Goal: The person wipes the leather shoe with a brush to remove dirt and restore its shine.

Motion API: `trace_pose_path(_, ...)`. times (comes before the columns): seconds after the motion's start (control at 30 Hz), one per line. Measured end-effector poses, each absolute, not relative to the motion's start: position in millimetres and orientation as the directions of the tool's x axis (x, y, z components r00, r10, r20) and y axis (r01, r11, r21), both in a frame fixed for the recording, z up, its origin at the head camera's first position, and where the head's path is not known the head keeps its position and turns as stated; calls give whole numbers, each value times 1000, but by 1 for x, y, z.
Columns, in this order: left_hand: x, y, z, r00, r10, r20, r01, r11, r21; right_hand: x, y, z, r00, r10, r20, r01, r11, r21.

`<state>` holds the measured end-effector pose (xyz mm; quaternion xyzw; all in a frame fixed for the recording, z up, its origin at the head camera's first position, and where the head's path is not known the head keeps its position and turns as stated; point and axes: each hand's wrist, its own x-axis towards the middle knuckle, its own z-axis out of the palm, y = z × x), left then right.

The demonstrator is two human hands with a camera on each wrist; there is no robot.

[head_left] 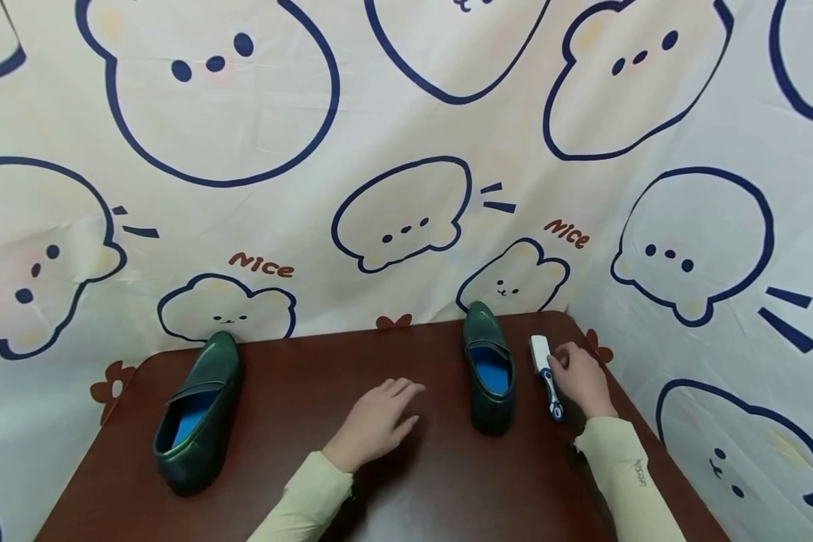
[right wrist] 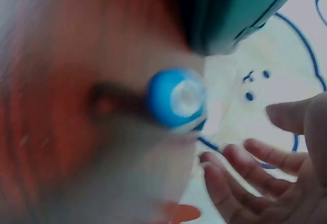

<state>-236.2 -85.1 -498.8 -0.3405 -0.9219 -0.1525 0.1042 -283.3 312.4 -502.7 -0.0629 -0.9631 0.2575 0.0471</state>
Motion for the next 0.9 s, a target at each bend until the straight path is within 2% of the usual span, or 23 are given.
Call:
trace_pose_path(0.17,-237,-39,-493,-682,670,293,728,660,185,-281,322,-523,-977,151,-150,206,846,-492)
trace_pose_path(0.37,-241,10,-496,-593,731,339,790,610,66,-288,320,-531,-978,101,-180,178,857,-484)
trace_pose_path(0.57,-239,36,-505,-619,726,299,757,653,-19,-294,317,-536,-981,53,-187,138,867,-479)
trace_pose_path(0.73,-244,50,-506,-609,715,344,726,677,-121,-294,323,-536,-976,37,-216,143,854,-500)
trace_pose_path(0.9,-250,53,-501,-609,713,347,733,673,-99,-293,326,-536,-974,21,-224,138,840,-524)
